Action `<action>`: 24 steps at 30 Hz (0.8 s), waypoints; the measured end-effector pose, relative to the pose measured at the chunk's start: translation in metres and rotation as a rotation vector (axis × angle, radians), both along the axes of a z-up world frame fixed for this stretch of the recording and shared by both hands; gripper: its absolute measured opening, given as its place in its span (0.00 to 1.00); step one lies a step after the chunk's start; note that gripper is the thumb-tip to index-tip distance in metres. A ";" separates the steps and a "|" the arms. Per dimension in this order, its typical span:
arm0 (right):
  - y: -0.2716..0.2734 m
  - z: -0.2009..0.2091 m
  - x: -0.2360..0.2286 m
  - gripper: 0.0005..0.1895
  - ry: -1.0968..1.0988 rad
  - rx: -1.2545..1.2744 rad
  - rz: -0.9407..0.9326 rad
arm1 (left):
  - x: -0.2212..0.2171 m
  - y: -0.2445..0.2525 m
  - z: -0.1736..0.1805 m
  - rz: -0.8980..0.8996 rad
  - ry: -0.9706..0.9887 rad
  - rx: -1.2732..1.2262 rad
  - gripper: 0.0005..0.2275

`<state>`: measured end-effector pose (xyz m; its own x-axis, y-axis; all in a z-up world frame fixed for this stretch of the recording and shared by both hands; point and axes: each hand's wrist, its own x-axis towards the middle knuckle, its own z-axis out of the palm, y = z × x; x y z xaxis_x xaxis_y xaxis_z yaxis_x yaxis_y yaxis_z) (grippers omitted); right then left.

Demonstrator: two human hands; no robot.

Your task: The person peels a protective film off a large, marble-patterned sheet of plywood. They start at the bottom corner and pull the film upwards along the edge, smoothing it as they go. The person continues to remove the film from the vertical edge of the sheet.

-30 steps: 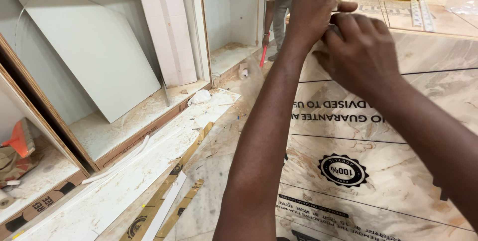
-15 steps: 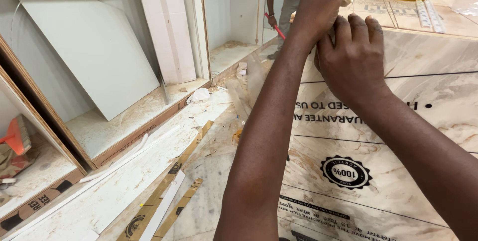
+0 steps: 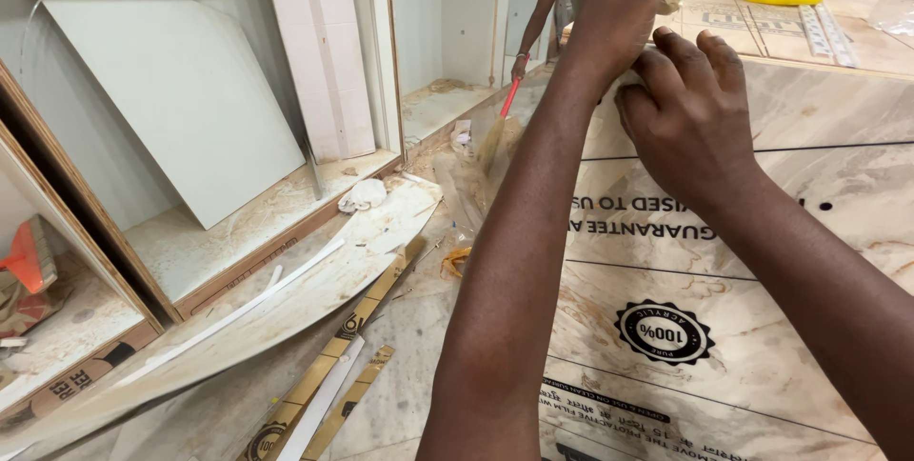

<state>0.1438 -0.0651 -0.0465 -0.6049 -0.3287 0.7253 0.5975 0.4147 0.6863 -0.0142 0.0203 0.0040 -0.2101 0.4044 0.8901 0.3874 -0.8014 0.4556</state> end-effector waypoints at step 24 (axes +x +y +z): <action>-0.004 0.032 0.020 0.22 -0.038 -0.417 0.141 | -0.009 -0.002 -0.005 -0.166 -0.110 0.022 0.36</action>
<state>0.1637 -0.0686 -0.0143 -0.6036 -0.0937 0.7918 0.4930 0.7366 0.4630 -0.0228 0.0186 -0.0010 -0.2383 0.4222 0.8746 0.1977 -0.8606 0.4693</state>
